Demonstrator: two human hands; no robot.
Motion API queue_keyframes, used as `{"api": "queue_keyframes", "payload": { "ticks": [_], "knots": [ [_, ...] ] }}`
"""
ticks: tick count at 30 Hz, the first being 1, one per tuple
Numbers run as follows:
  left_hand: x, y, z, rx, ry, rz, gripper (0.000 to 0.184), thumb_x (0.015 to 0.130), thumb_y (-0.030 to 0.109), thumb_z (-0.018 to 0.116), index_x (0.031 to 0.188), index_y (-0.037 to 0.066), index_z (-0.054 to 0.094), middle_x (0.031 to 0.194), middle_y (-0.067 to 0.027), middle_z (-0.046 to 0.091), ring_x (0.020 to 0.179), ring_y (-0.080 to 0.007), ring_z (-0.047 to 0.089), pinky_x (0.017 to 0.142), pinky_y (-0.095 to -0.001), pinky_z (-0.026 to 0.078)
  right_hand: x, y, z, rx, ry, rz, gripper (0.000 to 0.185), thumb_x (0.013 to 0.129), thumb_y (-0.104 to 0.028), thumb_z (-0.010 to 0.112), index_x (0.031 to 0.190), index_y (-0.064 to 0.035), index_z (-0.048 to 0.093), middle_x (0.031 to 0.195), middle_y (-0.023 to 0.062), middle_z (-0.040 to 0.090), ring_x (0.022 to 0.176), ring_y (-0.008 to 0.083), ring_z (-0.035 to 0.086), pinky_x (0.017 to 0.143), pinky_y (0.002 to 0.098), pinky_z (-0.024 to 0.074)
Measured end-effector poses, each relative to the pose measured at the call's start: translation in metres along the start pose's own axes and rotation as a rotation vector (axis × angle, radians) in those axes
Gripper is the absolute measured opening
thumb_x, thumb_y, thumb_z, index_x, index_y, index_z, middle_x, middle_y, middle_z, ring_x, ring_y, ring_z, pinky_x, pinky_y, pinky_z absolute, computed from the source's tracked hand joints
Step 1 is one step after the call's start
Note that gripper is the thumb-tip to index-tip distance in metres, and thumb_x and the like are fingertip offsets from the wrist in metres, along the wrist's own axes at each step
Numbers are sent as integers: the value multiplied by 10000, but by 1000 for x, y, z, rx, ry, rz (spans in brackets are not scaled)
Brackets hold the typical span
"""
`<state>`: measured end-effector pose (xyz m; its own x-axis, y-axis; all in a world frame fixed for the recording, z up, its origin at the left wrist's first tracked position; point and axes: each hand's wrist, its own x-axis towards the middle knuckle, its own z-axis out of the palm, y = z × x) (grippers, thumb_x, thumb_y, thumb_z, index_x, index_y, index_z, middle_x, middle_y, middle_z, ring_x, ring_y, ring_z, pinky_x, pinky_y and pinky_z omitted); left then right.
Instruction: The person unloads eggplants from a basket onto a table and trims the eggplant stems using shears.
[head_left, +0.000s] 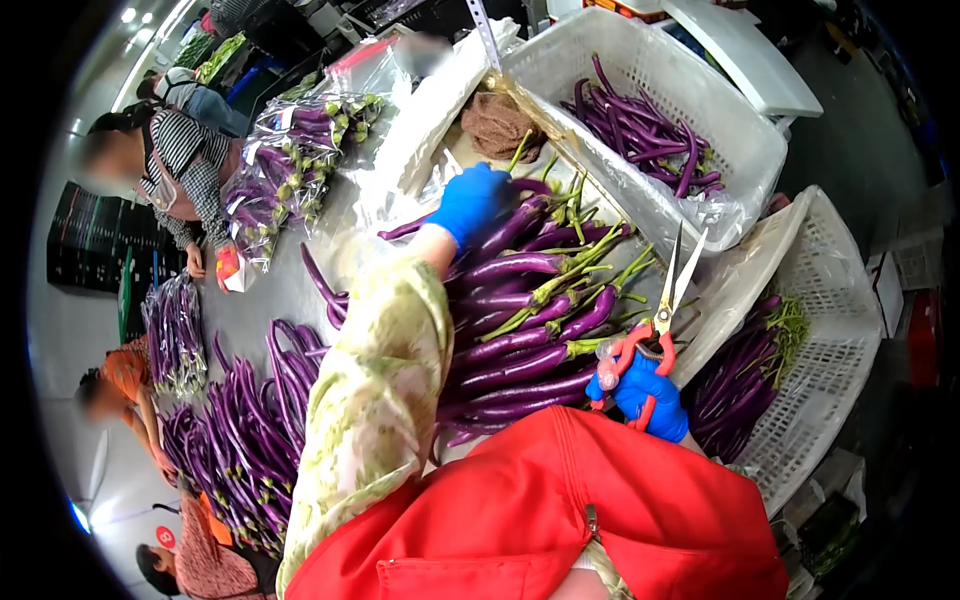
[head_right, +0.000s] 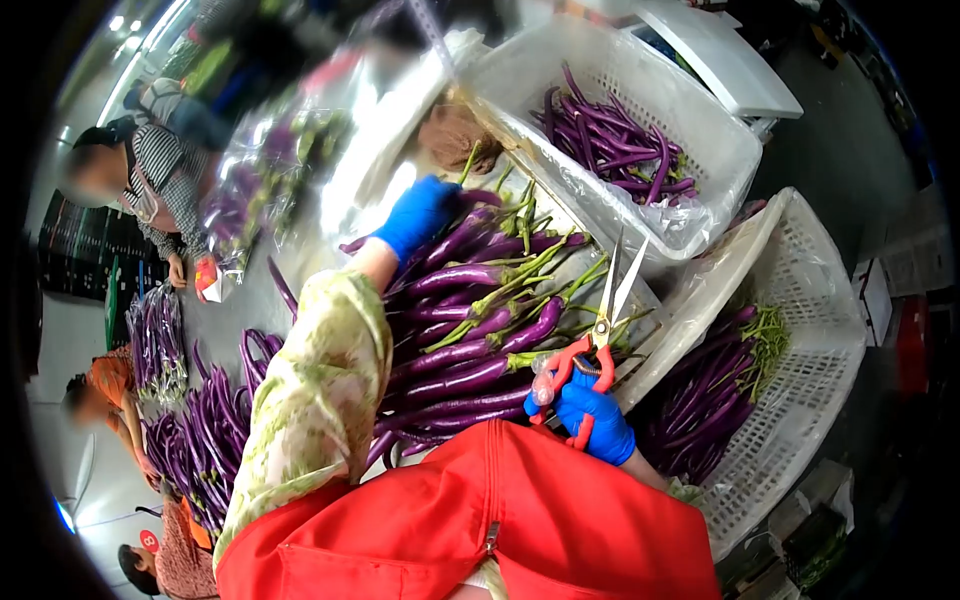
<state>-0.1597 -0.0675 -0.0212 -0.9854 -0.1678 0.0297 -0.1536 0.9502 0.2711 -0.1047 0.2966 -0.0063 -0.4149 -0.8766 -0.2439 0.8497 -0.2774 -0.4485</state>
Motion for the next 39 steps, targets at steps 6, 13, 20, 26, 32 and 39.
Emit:
{"api": "queue_keyframes", "payload": {
  "ticks": [6, 13, 20, 26, 32, 39],
  "knots": [
    [-36, 8, -57, -134, 24, -134, 289, 822, 253, 584, 1056, 82, 593, 927, -175, 617, 885, -298, 604, 792, -381, 474, 9, -10, 11, 40, -24, 34, 295, 834, -143, 483, 1102, -36, 424, 862, 113, 516, 829, 259, 524, 740, 357, 430],
    [-41, 40, -56, -618, -361, -213, 384, 819, 159, 614, 1168, 11, 550, 1017, -113, 639, 906, -167, 573, 871, -306, 427, 8, -12, 22, -52, -8, 33, 263, 817, -87, 490, 1070, -46, 428, 871, 110, 525, 799, 228, 535, 725, 329, 444],
    [-31, 28, -31, -467, -343, -182, 375, 751, 261, 632, 1029, 9, 603, 885, -125, 646, 824, -198, 603, 758, -311, 456, 3, -7, 14, -101, -30, 24, 279, 819, -113, 540, 1072, -48, 441, 871, 86, 535, 814, 196, 561, 727, 297, 478],
    [-57, 37, -102, -860, -225, -368, 367, 773, 184, 680, 1058, -29, 588, 822, -88, 651, 739, -143, 614, 702, -267, 488, 0, -35, 11, -710, 154, -245, 383, 777, -48, 631, 1135, -34, 493, 830, 4, 516, 766, 90, 518, 735, 236, 446],
    [-92, 36, -166, -1152, 45, -188, 327, 770, 162, 682, 1027, -18, 589, 825, -84, 644, 748, -164, 620, 712, -280, 496, 12, -61, 33, -991, 145, -252, 407, 765, -87, 672, 1131, -24, 505, 813, -26, 512, 738, 48, 480, 693, 222, 430],
    [-129, 92, -220, -1165, 80, -100, 352, 775, 155, 685, 1065, -19, 588, 870, -80, 653, 767, -148, 620, 728, -281, 502, 30, -68, 87, -992, -13, -304, 469, 793, -66, 645, 1228, -48, 469, 842, -38, 494, 759, 47, 468, 694, 206, 406]
  ]
}}
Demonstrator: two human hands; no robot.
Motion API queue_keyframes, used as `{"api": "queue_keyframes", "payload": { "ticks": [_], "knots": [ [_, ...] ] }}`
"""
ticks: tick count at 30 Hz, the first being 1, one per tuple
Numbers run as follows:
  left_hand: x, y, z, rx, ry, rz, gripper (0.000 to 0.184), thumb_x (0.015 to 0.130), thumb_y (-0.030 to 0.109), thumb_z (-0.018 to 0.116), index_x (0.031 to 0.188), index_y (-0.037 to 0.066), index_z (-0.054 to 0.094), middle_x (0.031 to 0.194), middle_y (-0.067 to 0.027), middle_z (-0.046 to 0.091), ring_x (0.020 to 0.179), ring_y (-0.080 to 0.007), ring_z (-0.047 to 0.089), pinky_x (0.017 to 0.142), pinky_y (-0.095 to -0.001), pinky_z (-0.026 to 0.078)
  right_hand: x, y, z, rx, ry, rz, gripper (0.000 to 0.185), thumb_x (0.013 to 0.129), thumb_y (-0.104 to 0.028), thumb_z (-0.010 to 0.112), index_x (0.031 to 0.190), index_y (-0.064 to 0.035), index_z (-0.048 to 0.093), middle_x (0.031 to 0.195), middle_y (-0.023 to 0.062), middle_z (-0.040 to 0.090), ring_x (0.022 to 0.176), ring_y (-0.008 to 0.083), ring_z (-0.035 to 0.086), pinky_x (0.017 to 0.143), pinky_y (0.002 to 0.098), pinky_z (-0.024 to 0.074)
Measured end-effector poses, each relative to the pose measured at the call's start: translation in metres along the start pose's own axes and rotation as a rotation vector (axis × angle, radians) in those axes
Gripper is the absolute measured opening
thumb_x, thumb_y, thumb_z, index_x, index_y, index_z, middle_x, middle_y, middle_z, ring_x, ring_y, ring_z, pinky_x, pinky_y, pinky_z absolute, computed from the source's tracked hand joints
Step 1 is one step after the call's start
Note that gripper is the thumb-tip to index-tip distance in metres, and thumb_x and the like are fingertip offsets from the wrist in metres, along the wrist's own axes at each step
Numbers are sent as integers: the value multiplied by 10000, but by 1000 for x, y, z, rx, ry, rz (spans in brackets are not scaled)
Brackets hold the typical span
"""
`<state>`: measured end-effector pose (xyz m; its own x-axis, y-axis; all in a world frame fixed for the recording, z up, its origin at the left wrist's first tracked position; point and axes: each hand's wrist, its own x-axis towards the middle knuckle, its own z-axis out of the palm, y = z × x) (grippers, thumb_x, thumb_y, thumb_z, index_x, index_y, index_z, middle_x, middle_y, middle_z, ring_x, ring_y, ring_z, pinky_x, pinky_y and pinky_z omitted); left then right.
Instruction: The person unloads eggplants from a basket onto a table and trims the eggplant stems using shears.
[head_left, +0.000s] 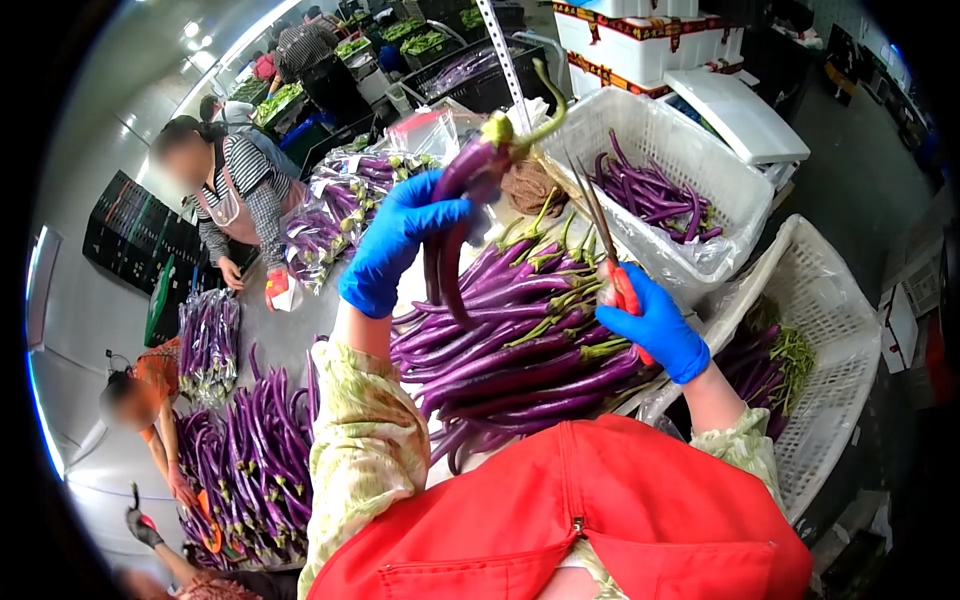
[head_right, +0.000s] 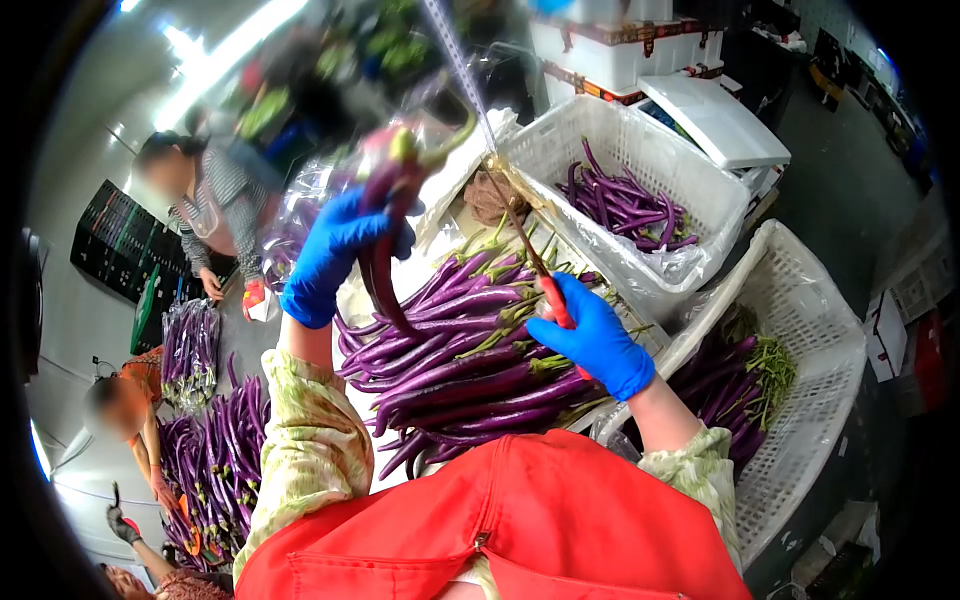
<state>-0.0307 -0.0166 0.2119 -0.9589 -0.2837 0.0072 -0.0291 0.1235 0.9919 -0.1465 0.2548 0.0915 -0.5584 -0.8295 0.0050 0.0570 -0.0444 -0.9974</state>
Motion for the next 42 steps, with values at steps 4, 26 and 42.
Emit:
{"api": "queue_keyframes", "payload": {
  "ticks": [4, 26, 42],
  "knots": [
    [-19, 6, 30, -83, -65, -49, 296, 791, 130, 662, 1024, -38, 591, 808, -100, 654, 740, -162, 629, 717, -272, 505, -1, -17, 9, 25, -7, 13, 536, 788, -100, 665, 1278, -71, 451, 902, -32, 506, 820, 56, 468, 753, 219, 403],
    [-101, 28, -1, -27, 235, 278, 290, 800, 105, 636, 1056, -22, 584, 874, -90, 653, 805, -174, 620, 797, -289, 467, -42, 51, 5, 344, 81, 71, 298, 810, -54, 546, 1093, -45, 455, 725, 23, 479, 566, 106, 479, 502, 246, 416],
    [-328, -365, -122, -1284, 1417, 752, 241, 899, 187, 498, 1088, 39, 520, 1023, -111, 552, 985, -218, 528, 943, -359, 384, -30, 53, 33, 339, -80, 197, 333, 831, -136, 562, 1124, -30, 445, 810, 51, 521, 728, 139, 519, 650, 283, 437]
  ]
}}
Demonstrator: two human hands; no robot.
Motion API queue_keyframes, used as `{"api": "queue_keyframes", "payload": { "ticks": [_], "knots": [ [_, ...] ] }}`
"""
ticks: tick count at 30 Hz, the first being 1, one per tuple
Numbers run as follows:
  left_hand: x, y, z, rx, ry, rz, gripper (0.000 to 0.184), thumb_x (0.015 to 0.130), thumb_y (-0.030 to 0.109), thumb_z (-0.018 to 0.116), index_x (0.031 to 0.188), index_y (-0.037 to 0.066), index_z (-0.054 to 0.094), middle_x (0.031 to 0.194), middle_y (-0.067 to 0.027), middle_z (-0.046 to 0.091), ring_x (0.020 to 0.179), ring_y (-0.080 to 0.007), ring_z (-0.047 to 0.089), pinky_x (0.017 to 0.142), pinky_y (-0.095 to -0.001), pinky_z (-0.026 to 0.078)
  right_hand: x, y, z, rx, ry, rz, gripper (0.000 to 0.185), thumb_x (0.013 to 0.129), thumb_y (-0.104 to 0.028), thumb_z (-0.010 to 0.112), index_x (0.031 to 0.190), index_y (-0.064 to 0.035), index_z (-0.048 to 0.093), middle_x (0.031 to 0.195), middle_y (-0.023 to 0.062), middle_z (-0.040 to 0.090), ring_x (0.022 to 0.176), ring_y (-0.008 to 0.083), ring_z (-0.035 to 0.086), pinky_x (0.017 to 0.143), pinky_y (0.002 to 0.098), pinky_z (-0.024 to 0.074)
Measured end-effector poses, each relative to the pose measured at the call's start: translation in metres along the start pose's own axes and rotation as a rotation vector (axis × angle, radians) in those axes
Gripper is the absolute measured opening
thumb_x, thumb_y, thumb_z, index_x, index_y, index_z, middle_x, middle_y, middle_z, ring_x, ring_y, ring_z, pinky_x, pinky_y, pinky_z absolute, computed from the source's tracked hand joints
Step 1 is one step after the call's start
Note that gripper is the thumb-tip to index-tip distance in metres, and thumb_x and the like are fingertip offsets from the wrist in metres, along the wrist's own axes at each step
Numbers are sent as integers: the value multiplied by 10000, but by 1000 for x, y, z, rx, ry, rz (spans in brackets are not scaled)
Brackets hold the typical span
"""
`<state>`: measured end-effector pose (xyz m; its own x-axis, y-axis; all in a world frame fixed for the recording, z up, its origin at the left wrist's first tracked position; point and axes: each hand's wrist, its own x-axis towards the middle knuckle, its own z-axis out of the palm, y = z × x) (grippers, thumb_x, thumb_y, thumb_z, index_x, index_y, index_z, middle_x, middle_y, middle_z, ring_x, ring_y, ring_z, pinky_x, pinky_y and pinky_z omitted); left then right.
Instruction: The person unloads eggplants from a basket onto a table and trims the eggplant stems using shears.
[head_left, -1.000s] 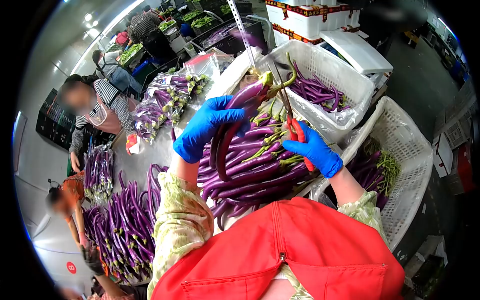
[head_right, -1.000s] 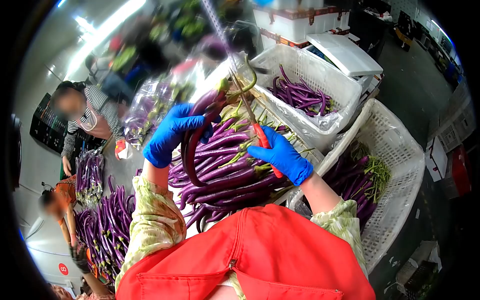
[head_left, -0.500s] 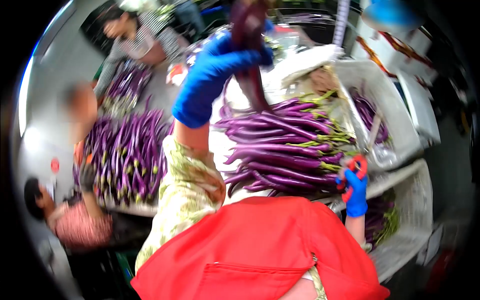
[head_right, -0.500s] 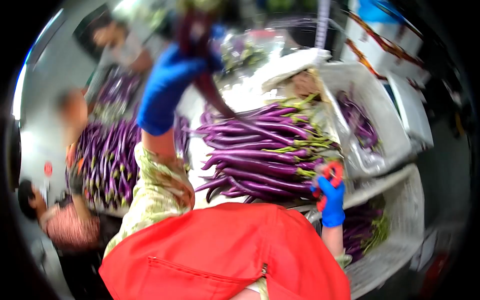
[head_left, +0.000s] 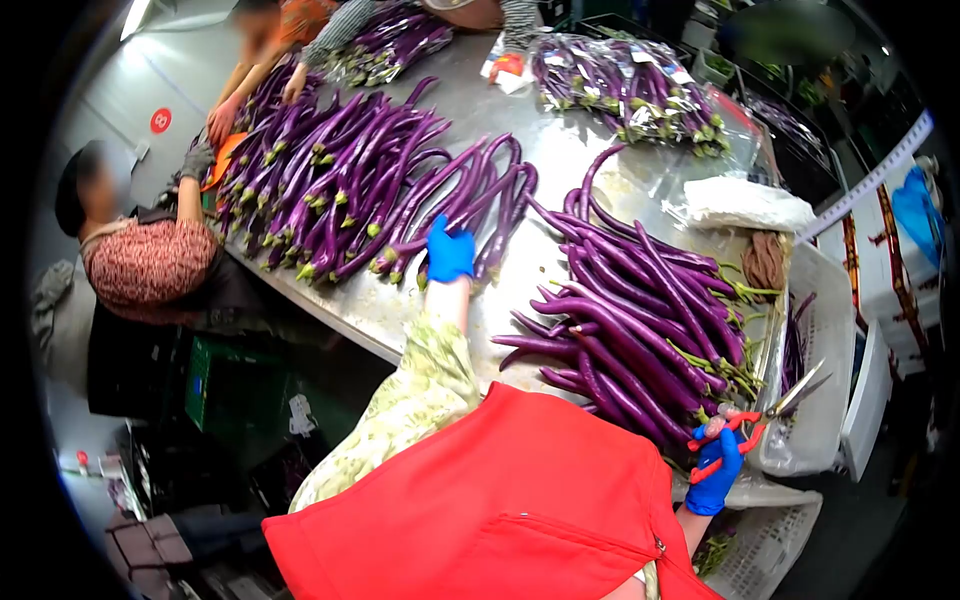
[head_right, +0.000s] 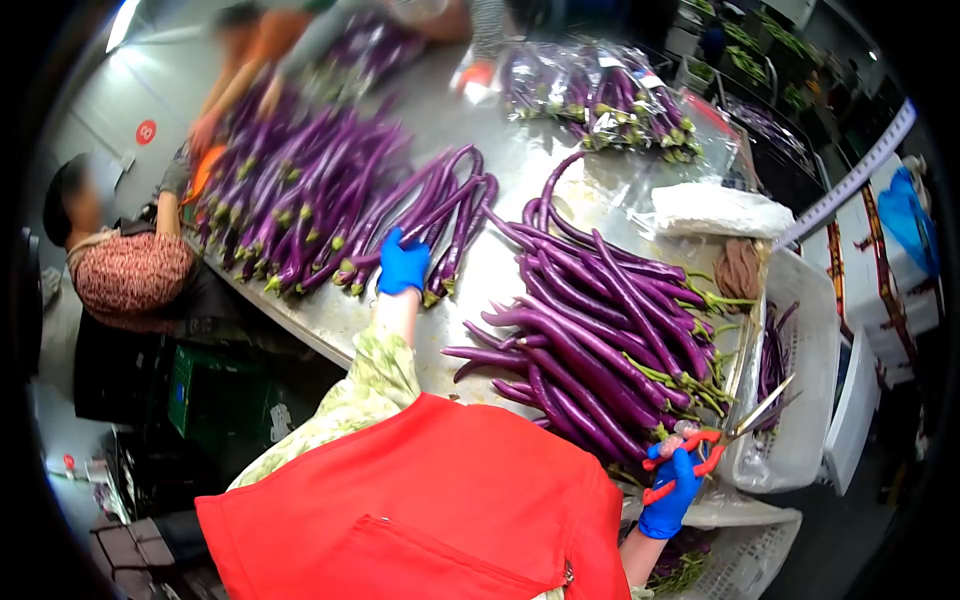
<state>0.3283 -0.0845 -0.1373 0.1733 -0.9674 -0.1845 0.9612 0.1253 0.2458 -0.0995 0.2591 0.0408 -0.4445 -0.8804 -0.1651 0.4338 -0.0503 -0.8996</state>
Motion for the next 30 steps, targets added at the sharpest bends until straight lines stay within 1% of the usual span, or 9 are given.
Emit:
{"api": "queue_keyframes", "payload": {
  "ticks": [2, 4, 8, 9, 11, 13, 14, 19, 30],
  "knots": [
    [-7, -5, -51, -75, -193, -293, 384, 893, 266, 497, 1184, 16, 487, 1266, -133, 491, 1146, -250, 490, 997, -391, 360, 4, 1, -1, -50, -20, -43, 351, 826, -127, 574, 1137, -26, 446, 844, 56, 521, 748, 143, 526, 657, 281, 438],
    [-82, -12, 51, 157, 480, -90, 392, 898, 264, 506, 1188, 3, 476, 1239, -198, 497, 1155, -332, 485, 960, -435, 396, 7, 0, 2, -81, -11, -43, 342, 819, -105, 570, 1128, -28, 446, 833, 54, 515, 723, 142, 518, 632, 268, 437],
    [-116, -2, 46, 576, -102, -222, 345, 880, 212, 533, 1158, 8, 530, 1138, -165, 568, 1055, -300, 558, 873, -360, 471, 10, 4, 13, -127, 93, -25, 315, 791, -28, 515, 1097, -38, 442, 785, 39, 503, 654, 128, 500, 553, 250, 430],
    [-134, -2, 83, 707, 116, -254, 336, 874, 207, 544, 1146, 9, 546, 1109, -151, 584, 1035, -281, 569, 862, -353, 475, 13, 8, 8, -118, 42, -23, 321, 787, -26, 512, 1099, -44, 441, 785, 37, 503, 661, 120, 500, 542, 246, 427],
    [-117, -5, 65, 1092, 52, -41, 369, 860, 239, 577, 1158, 23, 553, 1107, -134, 589, 1011, -250, 572, 868, -370, 463, 18, 17, 3, -30, -34, 26, 318, 782, -23, 535, 1085, -53, 446, 780, 45, 501, 629, 118, 494, 524, 241, 420],
    [-116, -11, 72, 1613, -155, 737, 436, 830, 287, 614, 1185, 44, 547, 1123, -154, 578, 1034, -272, 551, 907, -389, 427, 16, 19, 15, -71, -49, 38, 315, 782, -24, 536, 1082, -54, 446, 780, 44, 500, 628, 118, 493, 523, 240, 417],
    [-116, -9, 79, 1908, -126, 810, 516, 785, 343, 651, 1210, 71, 539, 1133, -175, 566, 1073, -311, 524, 958, -390, 380, 14, 18, 22, -93, -53, 38, 313, 782, -24, 536, 1080, -55, 446, 781, 44, 500, 628, 117, 493, 522, 240, 416],
    [-103, -31, 80, 2596, -20, 316, 956, 634, 635, 625, 1420, 252, 241, 1445, -195, 206, 1336, -469, 46, 988, -687, 21, 9, 13, 48, -178, -68, 5, 304, 782, -26, 537, 1070, -57, 446, 782, 42, 499, 625, 116, 491, 517, 238, 408],
    [-113, -23, 51, 2564, -13, 517, 738, 736, 361, 618, 1356, 71, 343, 1417, -169, 281, 1365, -367, 94, 1048, -610, 48, 10, -2, 56, -260, 33, -103, 284, 783, -30, 540, 1050, -62, 447, 785, 38, 496, 618, 112, 487, 507, 233, 391]
  ]
}}
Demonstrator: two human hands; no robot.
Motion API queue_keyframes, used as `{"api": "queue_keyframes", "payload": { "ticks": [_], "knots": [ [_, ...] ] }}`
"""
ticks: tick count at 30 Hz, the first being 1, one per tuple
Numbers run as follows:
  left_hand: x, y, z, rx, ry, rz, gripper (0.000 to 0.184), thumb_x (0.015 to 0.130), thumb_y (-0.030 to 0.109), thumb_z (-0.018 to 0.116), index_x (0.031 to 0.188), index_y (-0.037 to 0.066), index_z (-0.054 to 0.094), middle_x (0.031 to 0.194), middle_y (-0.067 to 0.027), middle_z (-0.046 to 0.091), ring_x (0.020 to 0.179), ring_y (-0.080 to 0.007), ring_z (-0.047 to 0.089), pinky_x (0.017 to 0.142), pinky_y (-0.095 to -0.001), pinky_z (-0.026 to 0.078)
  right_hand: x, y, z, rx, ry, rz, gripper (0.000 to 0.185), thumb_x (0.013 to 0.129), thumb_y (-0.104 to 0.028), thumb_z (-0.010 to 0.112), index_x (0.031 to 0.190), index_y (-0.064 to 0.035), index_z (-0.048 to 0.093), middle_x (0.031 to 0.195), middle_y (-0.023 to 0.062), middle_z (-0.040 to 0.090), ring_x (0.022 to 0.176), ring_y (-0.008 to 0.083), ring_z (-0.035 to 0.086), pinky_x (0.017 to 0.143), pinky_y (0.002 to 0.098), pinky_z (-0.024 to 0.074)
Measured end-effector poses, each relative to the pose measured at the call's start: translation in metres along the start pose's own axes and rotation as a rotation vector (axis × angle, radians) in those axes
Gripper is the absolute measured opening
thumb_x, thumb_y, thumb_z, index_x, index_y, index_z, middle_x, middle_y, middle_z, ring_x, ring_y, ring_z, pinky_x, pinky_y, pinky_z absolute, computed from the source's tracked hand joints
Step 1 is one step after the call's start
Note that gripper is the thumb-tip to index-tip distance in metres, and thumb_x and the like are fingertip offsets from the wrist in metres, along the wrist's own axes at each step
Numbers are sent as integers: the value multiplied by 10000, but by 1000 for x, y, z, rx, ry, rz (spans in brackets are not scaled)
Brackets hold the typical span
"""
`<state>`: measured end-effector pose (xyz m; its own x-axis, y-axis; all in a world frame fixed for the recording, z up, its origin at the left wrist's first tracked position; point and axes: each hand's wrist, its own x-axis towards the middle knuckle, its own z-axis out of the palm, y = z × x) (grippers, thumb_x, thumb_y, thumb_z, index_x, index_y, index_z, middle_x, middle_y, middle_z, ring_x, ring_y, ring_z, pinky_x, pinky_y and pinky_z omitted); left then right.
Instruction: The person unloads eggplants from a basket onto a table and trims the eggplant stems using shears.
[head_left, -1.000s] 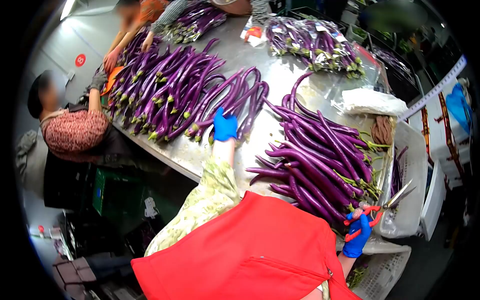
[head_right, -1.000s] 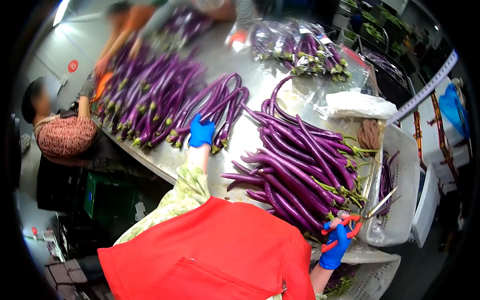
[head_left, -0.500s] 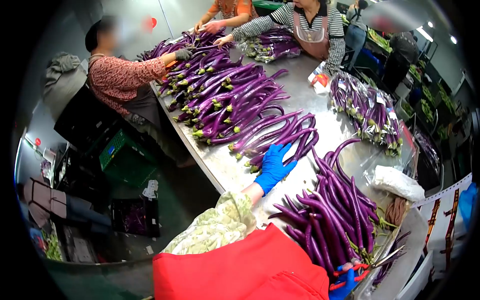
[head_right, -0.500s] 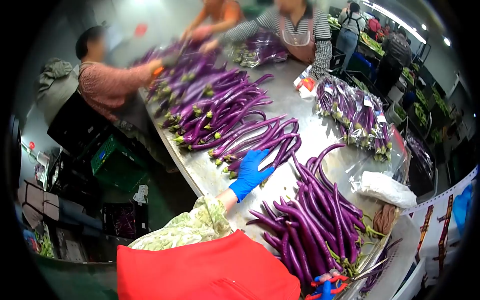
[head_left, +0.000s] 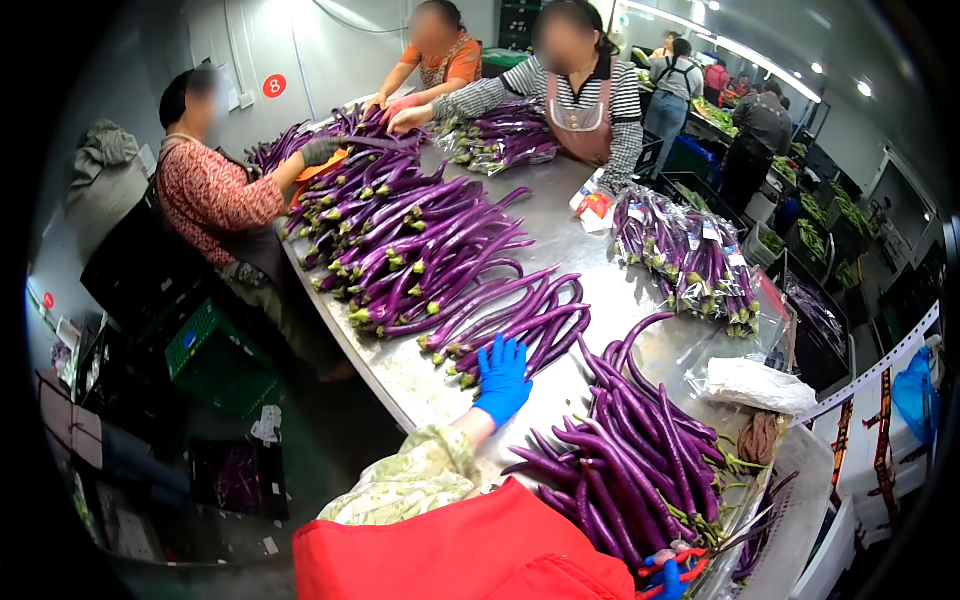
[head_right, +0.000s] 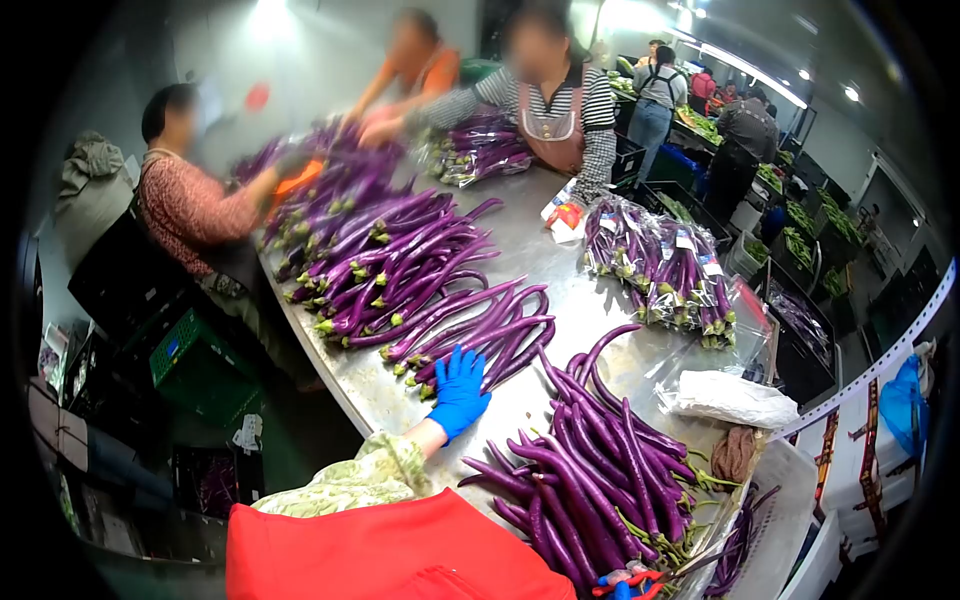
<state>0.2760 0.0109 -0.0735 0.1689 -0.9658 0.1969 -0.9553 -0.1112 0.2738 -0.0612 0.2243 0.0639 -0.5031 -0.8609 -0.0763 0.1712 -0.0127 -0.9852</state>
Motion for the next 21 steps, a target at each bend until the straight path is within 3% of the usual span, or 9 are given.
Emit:
{"api": "queue_keyframes", "payload": {
  "ticks": [9, 16, 21],
  "knots": [
    [-13, -13, -9, -39, -1, 48, 775, 734, 420, 623, 1395, 175, 299, 1417, -155, 279, 1368, -352, 90, 1038, -619, 42, -12, 5, 13, 26, -41, 59, 269, 783, -33, 542, 1033, -67, 448, 787, 35, 494, 613, 109, 483, 499, 230, 377],
    [-11, -16, 10, -69, 206, 93, 517, 794, 357, 584, 1277, 202, 483, 1336, -151, 363, 1332, -364, 189, 1032, -617, 90, -15, 5, 14, 23, -55, 74, 257, 784, -35, 543, 1020, -70, 448, 789, 32, 493, 609, 106, 481, 493, 227, 367],
    [-10, -16, 15, -45, 216, 80, 517, 797, 352, 581, 1282, 204, 477, 1336, -144, 373, 1331, -362, 194, 1030, -616, 100, -19, 6, 10, 33, -50, 83, 248, 784, -37, 545, 1010, -72, 448, 790, 30, 492, 606, 104, 479, 488, 225, 359]
  ]
}}
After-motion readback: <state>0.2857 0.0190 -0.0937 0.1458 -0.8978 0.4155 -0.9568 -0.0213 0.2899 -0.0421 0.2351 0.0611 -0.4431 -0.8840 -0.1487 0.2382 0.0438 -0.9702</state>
